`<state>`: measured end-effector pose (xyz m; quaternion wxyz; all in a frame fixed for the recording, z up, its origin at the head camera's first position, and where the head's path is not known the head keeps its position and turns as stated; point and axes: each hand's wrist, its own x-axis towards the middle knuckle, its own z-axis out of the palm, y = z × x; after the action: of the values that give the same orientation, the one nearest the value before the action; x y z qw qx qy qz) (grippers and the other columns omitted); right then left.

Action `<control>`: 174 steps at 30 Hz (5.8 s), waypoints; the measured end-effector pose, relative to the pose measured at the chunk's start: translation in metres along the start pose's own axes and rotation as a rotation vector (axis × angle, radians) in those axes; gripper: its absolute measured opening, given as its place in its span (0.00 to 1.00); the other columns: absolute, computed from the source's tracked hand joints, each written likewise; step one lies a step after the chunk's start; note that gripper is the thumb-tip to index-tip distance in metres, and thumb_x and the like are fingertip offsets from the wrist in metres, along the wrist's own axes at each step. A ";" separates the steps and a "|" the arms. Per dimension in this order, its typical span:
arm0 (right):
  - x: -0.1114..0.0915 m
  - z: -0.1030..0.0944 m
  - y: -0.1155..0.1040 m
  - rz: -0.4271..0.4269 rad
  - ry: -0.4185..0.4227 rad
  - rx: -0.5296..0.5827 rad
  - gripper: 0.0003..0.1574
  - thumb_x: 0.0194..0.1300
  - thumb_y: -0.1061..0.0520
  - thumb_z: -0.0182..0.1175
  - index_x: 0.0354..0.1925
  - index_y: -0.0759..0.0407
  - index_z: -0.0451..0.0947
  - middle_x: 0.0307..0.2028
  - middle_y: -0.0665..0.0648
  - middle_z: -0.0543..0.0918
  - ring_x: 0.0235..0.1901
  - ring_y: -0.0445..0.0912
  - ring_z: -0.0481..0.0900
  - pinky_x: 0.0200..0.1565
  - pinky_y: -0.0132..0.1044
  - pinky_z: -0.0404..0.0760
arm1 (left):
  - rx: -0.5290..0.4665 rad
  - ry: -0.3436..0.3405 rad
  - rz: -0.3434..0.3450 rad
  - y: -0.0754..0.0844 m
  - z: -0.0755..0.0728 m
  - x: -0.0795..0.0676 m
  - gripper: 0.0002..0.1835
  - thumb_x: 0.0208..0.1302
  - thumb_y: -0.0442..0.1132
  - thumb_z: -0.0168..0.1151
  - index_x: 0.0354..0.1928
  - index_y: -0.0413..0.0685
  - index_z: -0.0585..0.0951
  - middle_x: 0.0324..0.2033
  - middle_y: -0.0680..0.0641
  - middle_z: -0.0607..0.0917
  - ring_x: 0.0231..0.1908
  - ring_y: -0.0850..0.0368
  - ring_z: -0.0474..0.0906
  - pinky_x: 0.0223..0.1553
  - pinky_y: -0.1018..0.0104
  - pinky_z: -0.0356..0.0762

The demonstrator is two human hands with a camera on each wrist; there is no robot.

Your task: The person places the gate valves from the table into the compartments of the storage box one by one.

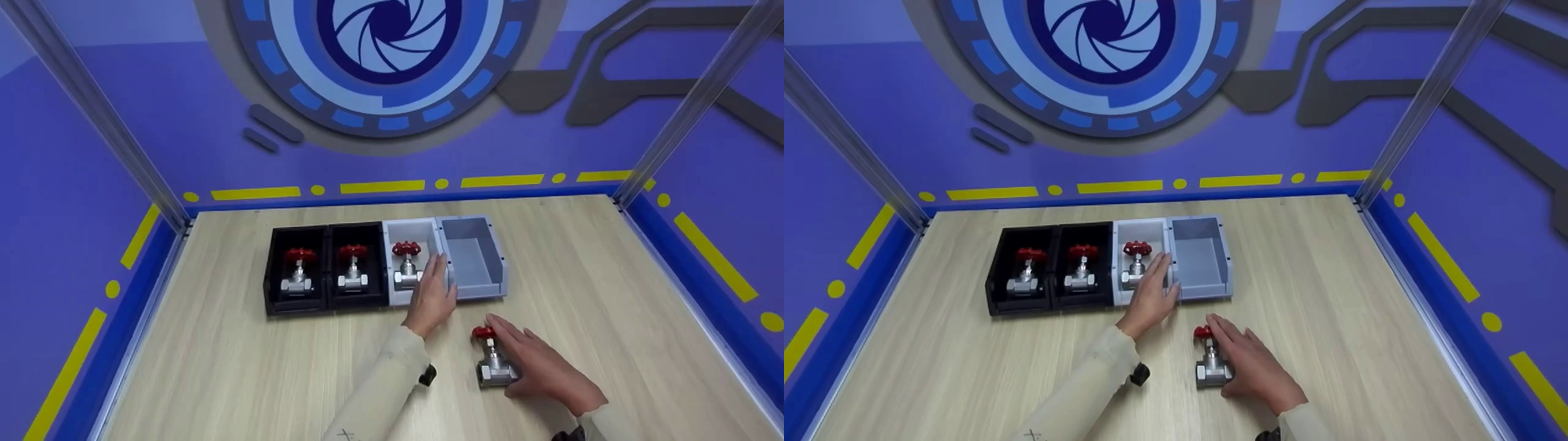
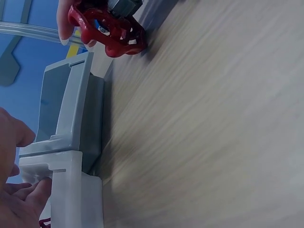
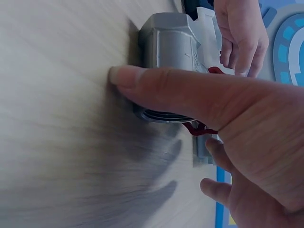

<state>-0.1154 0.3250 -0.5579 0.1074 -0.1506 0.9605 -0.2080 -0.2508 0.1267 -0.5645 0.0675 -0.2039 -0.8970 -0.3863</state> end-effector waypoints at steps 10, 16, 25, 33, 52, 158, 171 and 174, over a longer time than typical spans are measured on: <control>0.002 -0.001 -0.005 0.089 -0.053 0.006 0.81 0.33 0.58 0.82 0.77 0.52 0.44 0.74 0.62 0.55 0.69 0.59 0.63 0.69 0.61 0.56 | 0.009 -0.008 -0.019 -0.001 0.003 0.001 0.35 0.66 0.40 0.59 0.73 0.43 0.60 0.72 0.39 0.62 0.66 0.44 0.68 0.65 0.56 0.68; 0.004 -0.001 -0.007 0.108 -0.054 0.002 0.78 0.34 0.58 0.82 0.76 0.54 0.47 0.73 0.63 0.58 0.70 0.60 0.62 0.67 0.60 0.61 | 0.034 0.006 -0.008 -0.002 0.005 0.001 0.35 0.66 0.40 0.59 0.73 0.44 0.60 0.72 0.37 0.62 0.66 0.44 0.68 0.64 0.56 0.69; 0.000 -0.001 -0.003 0.018 0.007 -0.018 0.73 0.35 0.61 0.80 0.74 0.62 0.50 0.71 0.67 0.60 0.67 0.61 0.66 0.61 0.55 0.71 | 0.071 0.049 0.032 -0.001 0.006 0.002 0.36 0.64 0.39 0.62 0.72 0.44 0.62 0.72 0.35 0.60 0.53 0.44 0.79 0.48 0.58 0.80; 0.003 0.000 0.000 -0.007 0.028 -0.044 0.71 0.33 0.58 0.80 0.72 0.63 0.53 0.69 0.64 0.65 0.64 0.58 0.70 0.60 0.54 0.72 | 0.073 0.035 0.027 0.001 0.006 0.003 0.36 0.64 0.38 0.62 0.72 0.43 0.62 0.71 0.36 0.61 0.56 0.45 0.78 0.53 0.57 0.79; 0.003 -0.003 -0.001 -0.024 0.071 -0.011 0.70 0.33 0.58 0.79 0.72 0.66 0.54 0.68 0.65 0.66 0.65 0.58 0.69 0.61 0.54 0.71 | 0.111 0.030 0.032 0.000 0.007 0.004 0.37 0.62 0.39 0.64 0.72 0.43 0.61 0.73 0.37 0.58 0.45 0.48 0.83 0.42 0.61 0.82; 0.067 -0.070 -0.014 0.031 0.226 -0.046 0.72 0.36 0.63 0.80 0.74 0.54 0.49 0.68 0.61 0.66 0.61 0.58 0.72 0.60 0.55 0.72 | 0.105 0.025 0.006 0.002 0.007 0.003 0.36 0.64 0.40 0.62 0.72 0.43 0.61 0.71 0.34 0.60 0.50 0.42 0.82 0.51 0.58 0.80; 0.075 -0.073 -0.009 0.029 0.228 -0.034 0.73 0.35 0.63 0.81 0.74 0.55 0.50 0.68 0.60 0.66 0.63 0.56 0.71 0.61 0.53 0.72 | 0.107 0.032 0.020 0.001 0.007 0.003 0.37 0.63 0.39 0.63 0.72 0.43 0.61 0.71 0.33 0.61 0.49 0.44 0.82 0.49 0.60 0.81; 0.076 -0.075 -0.007 0.012 0.239 -0.034 0.73 0.34 0.62 0.81 0.73 0.57 0.51 0.68 0.60 0.67 0.62 0.56 0.72 0.60 0.53 0.73 | 0.114 0.040 0.030 0.001 0.007 0.004 0.37 0.63 0.39 0.63 0.72 0.42 0.62 0.70 0.32 0.62 0.48 0.45 0.83 0.47 0.61 0.82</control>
<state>-0.2045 0.3212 -0.4996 -0.0091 -0.1210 0.9706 -0.2077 -0.2536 0.1332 -0.5679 0.1027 -0.2054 -0.9129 -0.3374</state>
